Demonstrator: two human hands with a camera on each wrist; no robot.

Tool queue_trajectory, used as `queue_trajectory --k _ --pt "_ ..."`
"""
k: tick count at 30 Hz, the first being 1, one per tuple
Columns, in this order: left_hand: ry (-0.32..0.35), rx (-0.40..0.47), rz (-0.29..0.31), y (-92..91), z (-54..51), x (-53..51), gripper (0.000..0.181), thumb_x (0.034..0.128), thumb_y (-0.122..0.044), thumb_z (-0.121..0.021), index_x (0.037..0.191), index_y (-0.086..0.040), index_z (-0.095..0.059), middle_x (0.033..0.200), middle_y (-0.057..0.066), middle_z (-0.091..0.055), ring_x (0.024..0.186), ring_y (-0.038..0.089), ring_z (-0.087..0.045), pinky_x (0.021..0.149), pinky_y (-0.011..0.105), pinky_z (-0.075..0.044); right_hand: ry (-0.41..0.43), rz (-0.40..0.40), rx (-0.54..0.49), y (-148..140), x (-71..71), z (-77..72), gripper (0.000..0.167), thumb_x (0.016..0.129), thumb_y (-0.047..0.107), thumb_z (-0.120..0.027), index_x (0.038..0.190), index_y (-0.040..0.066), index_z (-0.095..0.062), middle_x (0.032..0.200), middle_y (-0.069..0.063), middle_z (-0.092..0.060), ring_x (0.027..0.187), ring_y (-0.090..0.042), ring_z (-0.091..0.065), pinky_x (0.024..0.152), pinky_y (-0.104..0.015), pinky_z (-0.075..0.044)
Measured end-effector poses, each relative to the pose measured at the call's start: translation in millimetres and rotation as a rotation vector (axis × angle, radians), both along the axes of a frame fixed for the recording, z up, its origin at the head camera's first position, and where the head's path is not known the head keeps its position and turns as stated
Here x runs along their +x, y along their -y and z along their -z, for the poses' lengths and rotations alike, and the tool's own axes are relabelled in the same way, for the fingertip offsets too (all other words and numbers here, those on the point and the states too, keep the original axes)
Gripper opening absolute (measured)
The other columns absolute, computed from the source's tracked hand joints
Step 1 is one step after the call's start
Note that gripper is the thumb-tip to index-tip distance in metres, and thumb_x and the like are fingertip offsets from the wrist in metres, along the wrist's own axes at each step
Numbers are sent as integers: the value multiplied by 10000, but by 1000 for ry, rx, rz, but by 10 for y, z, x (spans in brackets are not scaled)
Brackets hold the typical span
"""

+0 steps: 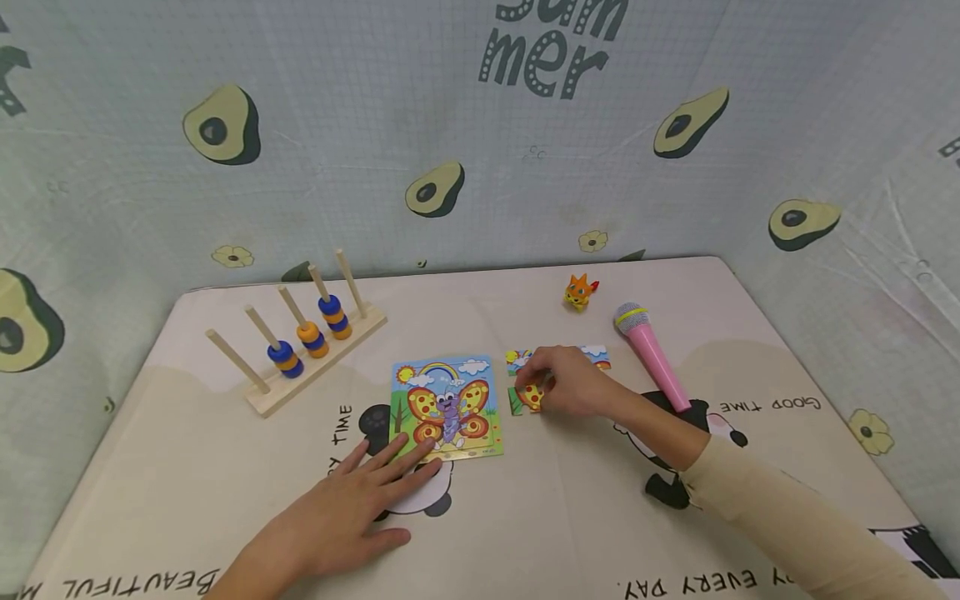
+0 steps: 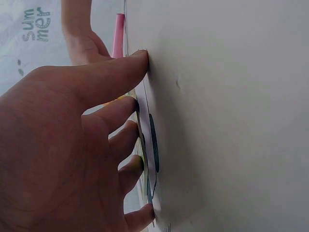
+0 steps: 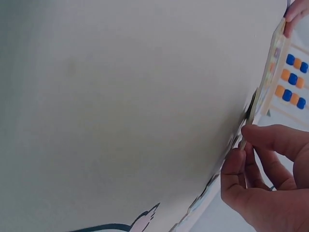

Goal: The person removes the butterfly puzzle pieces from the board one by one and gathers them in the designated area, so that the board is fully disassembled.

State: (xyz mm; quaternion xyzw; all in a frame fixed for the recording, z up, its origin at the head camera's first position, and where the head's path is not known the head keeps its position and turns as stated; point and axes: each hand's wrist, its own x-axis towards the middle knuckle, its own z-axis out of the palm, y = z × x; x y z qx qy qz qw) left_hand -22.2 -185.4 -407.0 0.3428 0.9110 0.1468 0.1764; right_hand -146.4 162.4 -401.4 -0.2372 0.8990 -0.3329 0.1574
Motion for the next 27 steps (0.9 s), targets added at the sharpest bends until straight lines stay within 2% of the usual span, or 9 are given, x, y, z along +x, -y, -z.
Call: queue_trajectory --k 6,20,27 --pt "-26 -3 14 3 -3 6 763 983 -488 -661 1646 -352 -310 1734 -41 -263 1598 358 -239 1198 741 -228 -18 -10 16 16 23 -18 302 779 -113 -737 951 130 -790 1003 8 -678 906 -182 -601 745 -250 -544" --pt "13 0 2 3 -18 -2 762 986 -487 -657 1648 -360 -302 1733 -40 -264 1603 353 -227 1207 741 -206 -10 -6 36 26 37 -28 317 779 -122 -724 942 140 -798 1017 2 -671 905 -182 -584 737 -267 -531" --pt "9 1 4 4 -15 -1 767 987 -483 -659 1650 -361 -293 1734 -44 -260 1605 351 -220 1204 743 -209 -12 -8 54 25 42 -55 317 787 -107 -735 958 150 -805 1030 12 -677 934 -179 -599 775 -279 -539"
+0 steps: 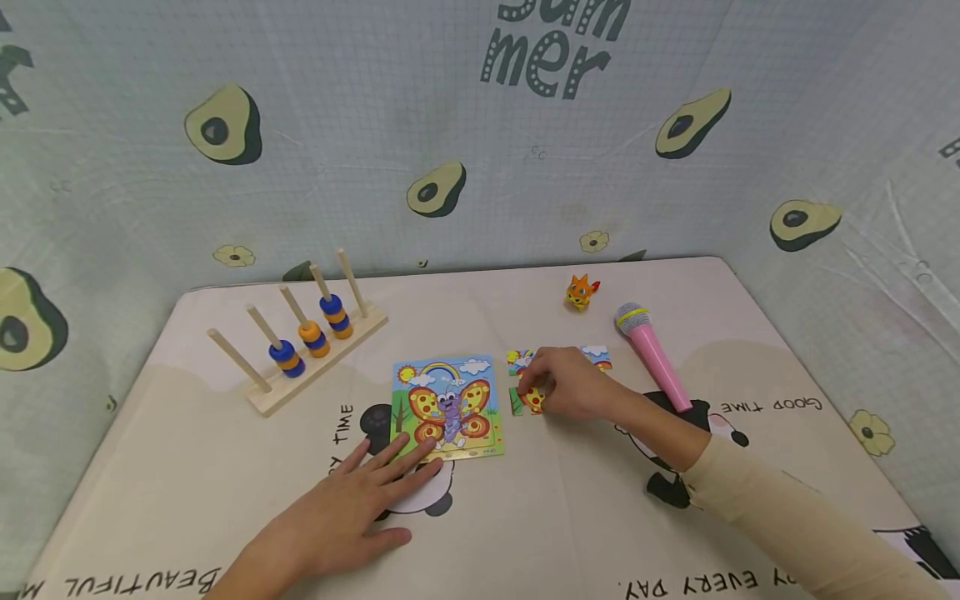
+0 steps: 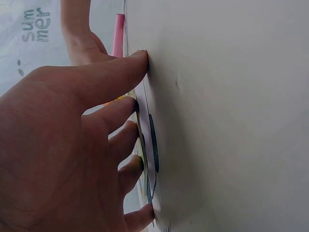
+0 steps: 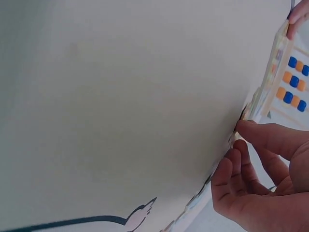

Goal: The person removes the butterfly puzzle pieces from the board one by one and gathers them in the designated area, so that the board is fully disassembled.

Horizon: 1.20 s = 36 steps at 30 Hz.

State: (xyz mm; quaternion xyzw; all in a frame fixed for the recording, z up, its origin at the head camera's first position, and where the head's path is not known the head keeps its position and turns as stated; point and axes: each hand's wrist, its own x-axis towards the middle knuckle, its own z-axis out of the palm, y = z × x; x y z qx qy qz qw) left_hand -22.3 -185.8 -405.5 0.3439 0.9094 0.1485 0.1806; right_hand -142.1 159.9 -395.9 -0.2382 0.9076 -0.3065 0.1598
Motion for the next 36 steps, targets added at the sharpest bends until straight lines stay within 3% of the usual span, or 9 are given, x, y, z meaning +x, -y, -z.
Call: queue_trajectory --k 10,18,25,32,36 --pt "-3 2 -4 -4 8 4 768 986 -474 -665 1649 -364 -295 1734 -54 -256 1608 340 -217 1214 733 -203 19 -12 -32 39 -22 -33 262 839 -12 -786 1061 127 -794 1043 6 -714 960 -187 -631 791 -284 -556" --pt "-25 6 1 0 7 12 755 993 -475 -653 1649 -362 -296 1738 -61 -240 1608 340 -216 1213 729 -212 174 -35 -190 169 -50 -2 333 851 29 -798 1178 76 -760 1109 -54 -743 959 -218 -650 785 -273 -582" --pt "-44 5 11 -1 7 16 751 990 -472 -659 1645 -355 -310 1737 -66 -247 1601 364 -224 1204 734 -224 231 -31 -280 390 -44 -13 391 844 49 -817 1228 65 -745 1185 -77 -750 998 -213 -675 802 -264 -571" --pt "-43 1 16 0 4 11 754 990 -473 -657 1647 -355 -306 1735 -74 -250 1600 353 -236 1204 731 -228 197 -24 -239 659 -56 59 435 824 104 -863 1242 103 -741 1183 -18 -757 1011 -184 -656 856 -261 -559" --pt "-56 -2 25 -1 11 13 752 994 -477 -651 1649 -349 -304 1735 -73 -249 1600 345 -240 1202 727 -239 193 19 -209 796 -66 78 442 800 106 -879 1220 150 -747 1128 21 -731 988 -177 -626 849 -272 -546"
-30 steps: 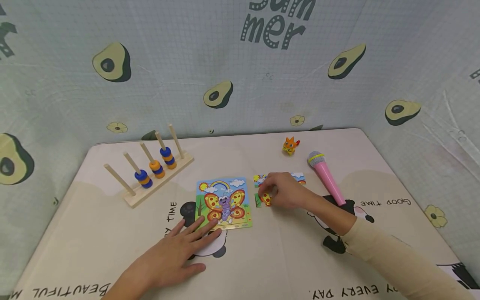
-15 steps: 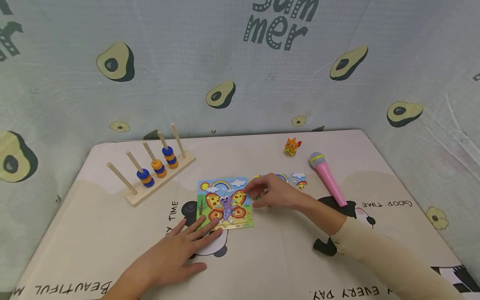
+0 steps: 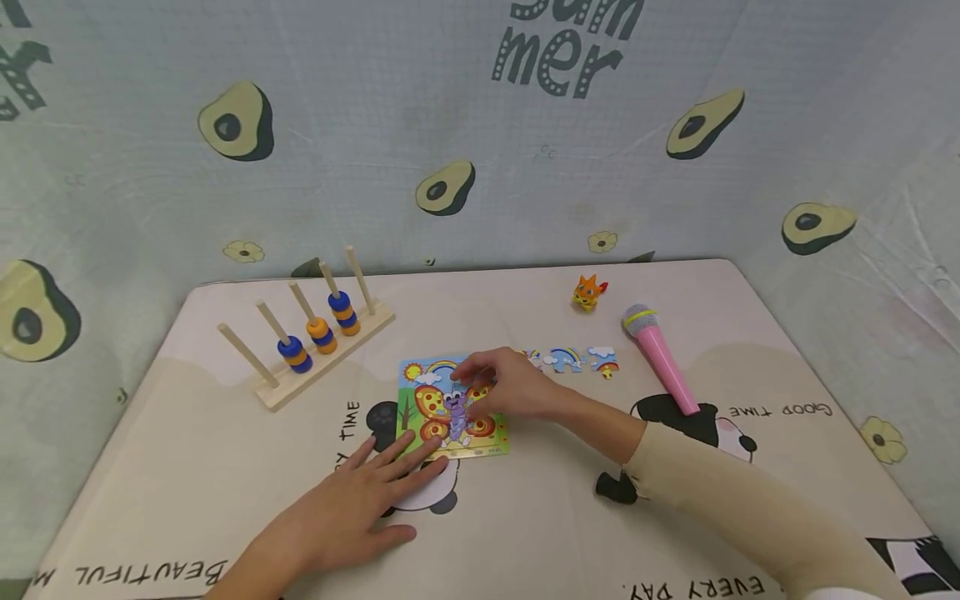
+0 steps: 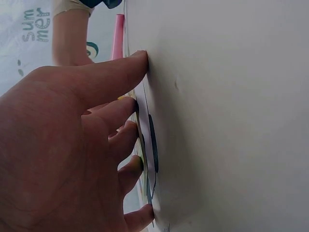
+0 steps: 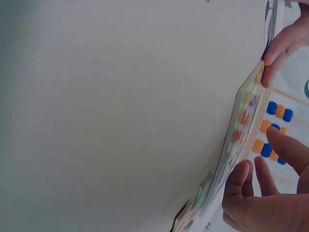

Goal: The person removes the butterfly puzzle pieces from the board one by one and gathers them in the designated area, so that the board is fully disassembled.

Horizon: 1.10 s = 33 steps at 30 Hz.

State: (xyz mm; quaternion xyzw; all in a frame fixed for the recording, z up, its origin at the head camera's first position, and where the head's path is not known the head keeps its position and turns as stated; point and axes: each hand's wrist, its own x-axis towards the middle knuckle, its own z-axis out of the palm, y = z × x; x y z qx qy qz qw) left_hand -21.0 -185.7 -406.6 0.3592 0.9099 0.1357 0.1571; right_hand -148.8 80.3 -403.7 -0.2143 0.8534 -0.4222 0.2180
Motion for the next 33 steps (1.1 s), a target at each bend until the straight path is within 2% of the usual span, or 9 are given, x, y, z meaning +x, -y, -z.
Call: queue_trajectory --k 5,9,16,24,33 --pt "-9 -6 5 -4 6 1 754 995 -476 -649 1650 -352 -297 1737 -75 -244 1600 343 -239 1206 720 -238 9 39 37 111 -11 -6 475 780 100 -889 1226 167 -738 1123 12 -705 1015 -174 -618 867 -295 -552" --pt "-7 -7 3 -6 5 3 753 994 -475 -651 1649 -354 -299 1735 -75 -249 1599 347 -241 1209 718 -235 -16 27 76 160 -19 1 485 782 124 -902 1236 150 -733 1146 6 -707 1034 -167 -619 915 -303 -546" --pt "34 -11 -9 1 2 -8 747 998 -488 -641 1649 -360 -297 1735 -80 -246 1604 347 -225 1214 725 -213 -71 7 138 213 -45 53 504 793 161 -908 1266 132 -735 1141 14 -704 1004 -151 -587 896 -285 -522" --pt "47 -8 -15 4 1 -9 748 996 -487 -643 1648 -362 -298 1733 -79 -253 1607 342 -218 1215 726 -212 -106 -5 171 245 -44 57 517 776 167 -922 1257 121 -738 1121 7 -695 989 -141 -583 884 -269 -508" --pt "36 -6 -10 7 15 -8 748 993 -487 -646 1647 -360 -305 1728 -67 -272 1601 348 -234 1210 727 -223 -97 -8 168 253 -35 43 470 768 151 -925 1197 121 -735 1077 4 -671 963 -143 -577 863 -262 -508"
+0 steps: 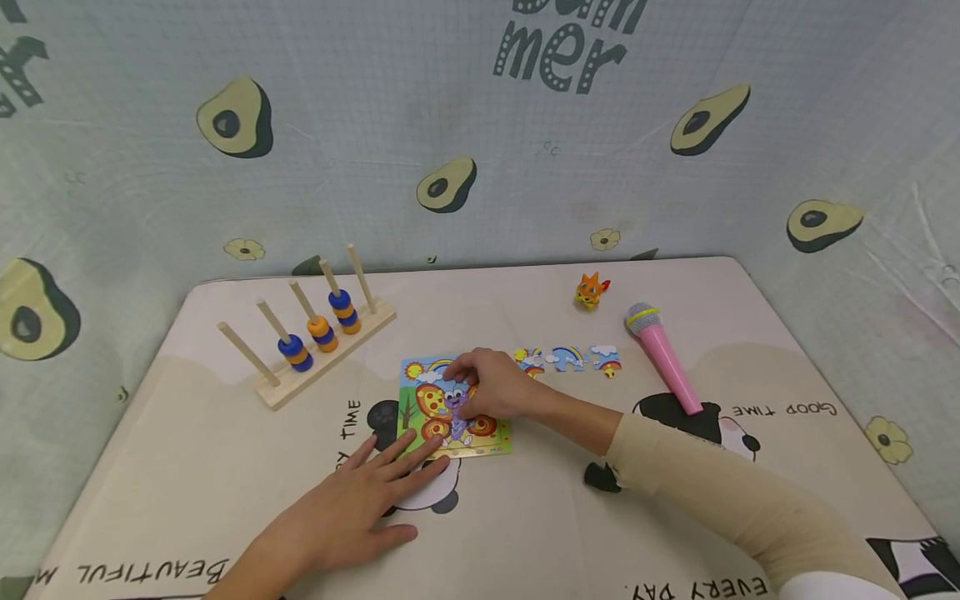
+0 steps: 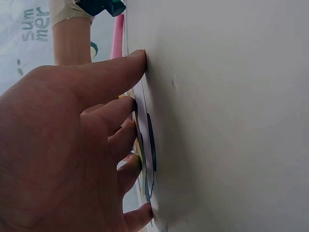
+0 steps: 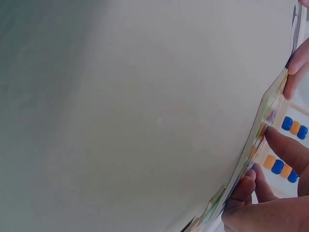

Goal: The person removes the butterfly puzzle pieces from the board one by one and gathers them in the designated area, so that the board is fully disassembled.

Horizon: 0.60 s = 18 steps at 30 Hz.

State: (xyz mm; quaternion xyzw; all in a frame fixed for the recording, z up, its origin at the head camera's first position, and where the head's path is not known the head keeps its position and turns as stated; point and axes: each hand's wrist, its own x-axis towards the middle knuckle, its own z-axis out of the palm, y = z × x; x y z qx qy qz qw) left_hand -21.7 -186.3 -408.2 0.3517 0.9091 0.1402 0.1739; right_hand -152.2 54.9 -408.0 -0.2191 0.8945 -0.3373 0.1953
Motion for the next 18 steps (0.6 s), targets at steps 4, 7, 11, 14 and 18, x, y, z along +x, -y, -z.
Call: queue_trajectory --k 4,7,11,14,18 --pt "-1 0 0 -2 -7 1 751 993 -481 -650 1647 -360 -303 1731 -71 -263 1603 347 -231 1210 726 -222 12 7 -5 5 2 -4 465 766 144 -924 1190 123 -732 1076 3 -666 958 -145 -568 853 -254 -505" --pt "-1 0 0 -4 -15 -1 751 993 -478 -652 1647 -359 -303 1735 -75 -252 1603 347 -229 1212 725 -219 9 3 0 6 0 -4 469 765 142 -923 1191 121 -727 1081 2 -668 961 -143 -565 861 -249 -501" --pt "2 2 -2 -5 -16 2 752 993 -479 -651 1648 -362 -300 1736 -79 -244 1605 346 -224 1214 724 -216 2 -16 8 7 -3 -8 481 766 139 -917 1201 115 -714 1091 -2 -662 972 -146 -562 880 -259 -496" --pt "2 4 -2 -3 -14 2 754 992 -476 -654 1648 -363 -300 1737 -79 -243 1605 348 -223 1211 728 -217 1 -23 7 5 1 -11 489 764 134 -914 1207 112 -706 1092 -3 -655 978 -151 -561 889 -268 -498" --pt "19 8 -6 -3 -15 -4 756 991 -475 -657 1648 -366 -299 1739 -82 -235 1607 349 -215 1211 735 -208 -23 -35 9 3 8 -11 503 758 133 -918 1211 101 -702 1089 -7 -648 982 -154 -562 902 -282 -507"
